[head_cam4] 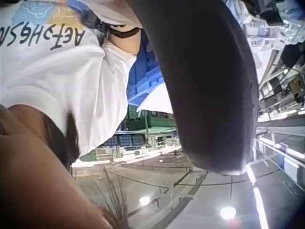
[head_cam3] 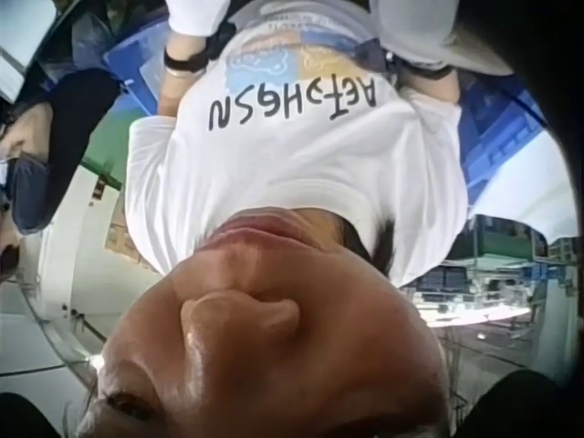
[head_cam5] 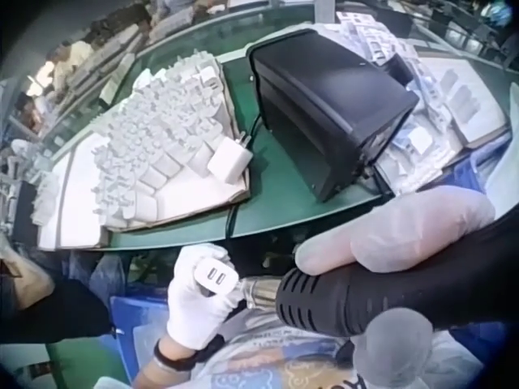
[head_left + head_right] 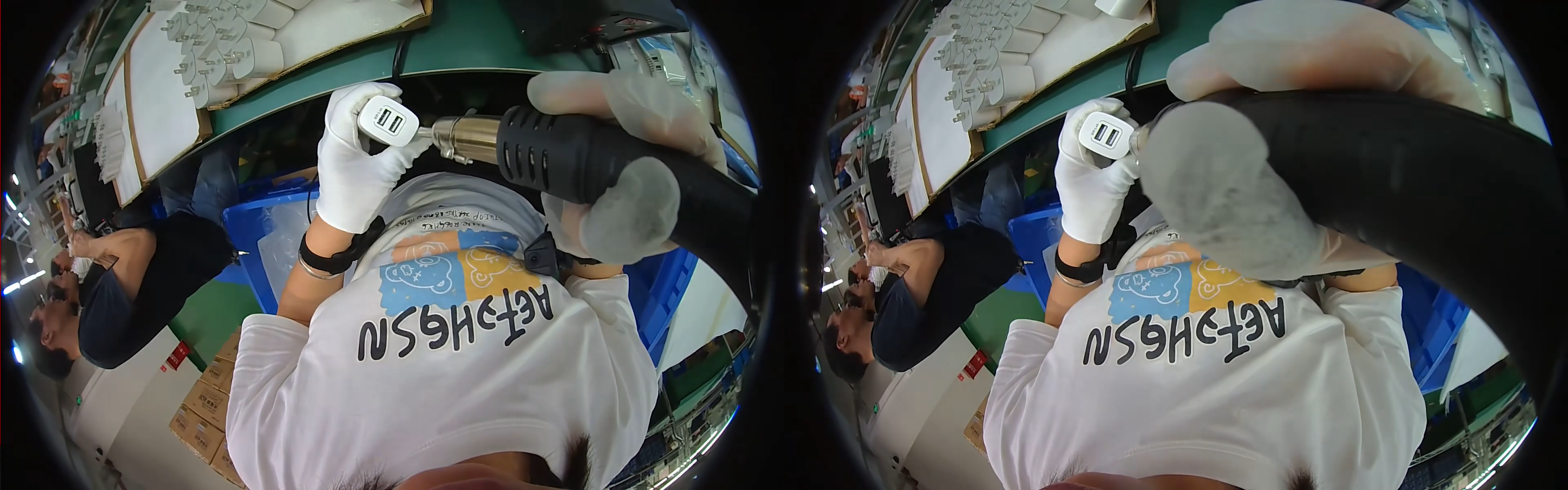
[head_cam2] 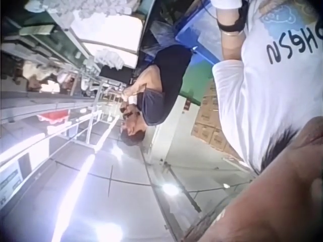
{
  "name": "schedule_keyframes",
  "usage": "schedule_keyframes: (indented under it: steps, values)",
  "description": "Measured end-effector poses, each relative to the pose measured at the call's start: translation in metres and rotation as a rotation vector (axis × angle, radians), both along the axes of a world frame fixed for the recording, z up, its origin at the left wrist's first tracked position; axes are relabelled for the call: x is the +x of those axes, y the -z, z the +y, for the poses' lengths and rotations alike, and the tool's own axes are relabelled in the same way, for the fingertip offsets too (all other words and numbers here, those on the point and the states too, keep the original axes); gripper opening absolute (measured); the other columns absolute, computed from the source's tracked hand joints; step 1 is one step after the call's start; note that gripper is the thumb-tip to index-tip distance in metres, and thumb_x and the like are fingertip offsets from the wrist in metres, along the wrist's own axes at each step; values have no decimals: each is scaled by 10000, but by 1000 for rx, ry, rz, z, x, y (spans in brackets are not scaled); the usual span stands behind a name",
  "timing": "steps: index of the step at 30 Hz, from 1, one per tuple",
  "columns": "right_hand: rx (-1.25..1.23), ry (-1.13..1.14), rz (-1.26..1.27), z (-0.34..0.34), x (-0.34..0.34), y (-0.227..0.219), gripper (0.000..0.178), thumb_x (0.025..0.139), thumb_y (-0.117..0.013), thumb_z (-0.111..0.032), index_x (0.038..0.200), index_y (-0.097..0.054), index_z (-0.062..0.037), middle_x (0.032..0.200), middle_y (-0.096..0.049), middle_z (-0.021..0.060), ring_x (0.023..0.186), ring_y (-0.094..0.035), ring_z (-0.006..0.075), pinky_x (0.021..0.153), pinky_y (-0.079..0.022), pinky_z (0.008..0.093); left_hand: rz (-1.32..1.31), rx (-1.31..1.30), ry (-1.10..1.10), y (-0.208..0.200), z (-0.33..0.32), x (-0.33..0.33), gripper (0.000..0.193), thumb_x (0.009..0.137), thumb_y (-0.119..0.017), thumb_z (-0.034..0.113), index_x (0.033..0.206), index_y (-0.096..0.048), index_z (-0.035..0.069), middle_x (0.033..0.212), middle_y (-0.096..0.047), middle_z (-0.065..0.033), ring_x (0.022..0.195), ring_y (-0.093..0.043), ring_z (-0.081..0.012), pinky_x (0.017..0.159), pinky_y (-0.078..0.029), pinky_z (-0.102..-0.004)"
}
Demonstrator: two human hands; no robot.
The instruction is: The person picks up a power adapter from a tray, applies heat to the USB port area using a heat gun, and then places the adapter into a blue bin.
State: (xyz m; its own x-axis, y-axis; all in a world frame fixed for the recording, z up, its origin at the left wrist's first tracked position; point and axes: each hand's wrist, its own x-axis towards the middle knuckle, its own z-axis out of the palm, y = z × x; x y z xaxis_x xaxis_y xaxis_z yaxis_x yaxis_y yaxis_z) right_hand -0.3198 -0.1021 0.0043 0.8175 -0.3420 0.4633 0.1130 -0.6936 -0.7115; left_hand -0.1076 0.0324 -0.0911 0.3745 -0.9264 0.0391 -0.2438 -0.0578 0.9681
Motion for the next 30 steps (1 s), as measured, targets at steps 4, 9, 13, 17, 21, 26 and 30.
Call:
schedule_keyframes:
  steps: [4,9,13,17,21,26,30]
  values:
    - [-37,-11,108,2,2,-6,633,649,-748,-55,1200,-444,13,1015,-636,182,838,-653,243,722,-518,265,9,-1,-6,1,0,1,522,613,-802,-29,1050,-533,67,1042,-521,-52,922,-539,-151,817,-461,-267]
    - [-84,-26,244,2,13,-15,664,637,-764,-62,1210,-437,8,1042,-628,190,874,-652,250,748,-522,276,-28,1,-27,2,0,0,493,606,-804,-36,1009,-540,68,1002,-539,-49,876,-555,-147,788,-477,-263]
    - [-122,-38,352,-3,-16,-17,689,628,-777,-68,1219,-431,4,1063,-621,196,903,-650,255,769,-525,284,37,-96,37,5,-1,-1,475,606,-808,-34,987,-544,70,977,-563,-48,840,-568,-138,751,-495,-254]
    - [-109,-66,132,-15,-10,4,714,635,-767,-72,1243,-401,0,1062,-619,212,891,-653,256,759,-527,285,75,-75,-22,2,-2,-5,438,619,-807,-29,966,-559,69,967,-598,-47,827,-583,-116,724,-509,-236]
    - [-86,-102,-163,-17,-6,19,748,645,-754,-77,1277,-360,-6,1061,-617,232,875,-658,257,745,-529,287,156,-8,-33,-8,-3,-8,400,635,-798,-34,955,-577,62,960,-624,-41,833,-593,-98,721,-513,-226]
    - [-142,-46,-236,-14,4,26,719,659,-731,-80,1270,-362,5,1041,-620,244,855,-663,259,731,-531,284,224,24,-46,-11,-2,-10,381,646,-787,-44,958,-590,53,957,-632,-38,832,-600,-92,723,-516,-220]
    - [-130,-20,-236,-12,7,30,690,656,-710,-72,1254,-378,16,1018,-628,242,824,-665,255,711,-529,277,238,37,-50,-8,-2,-9,382,648,-783,-47,966,-591,45,962,-628,-43,840,-601,-99,734,-515,-225]
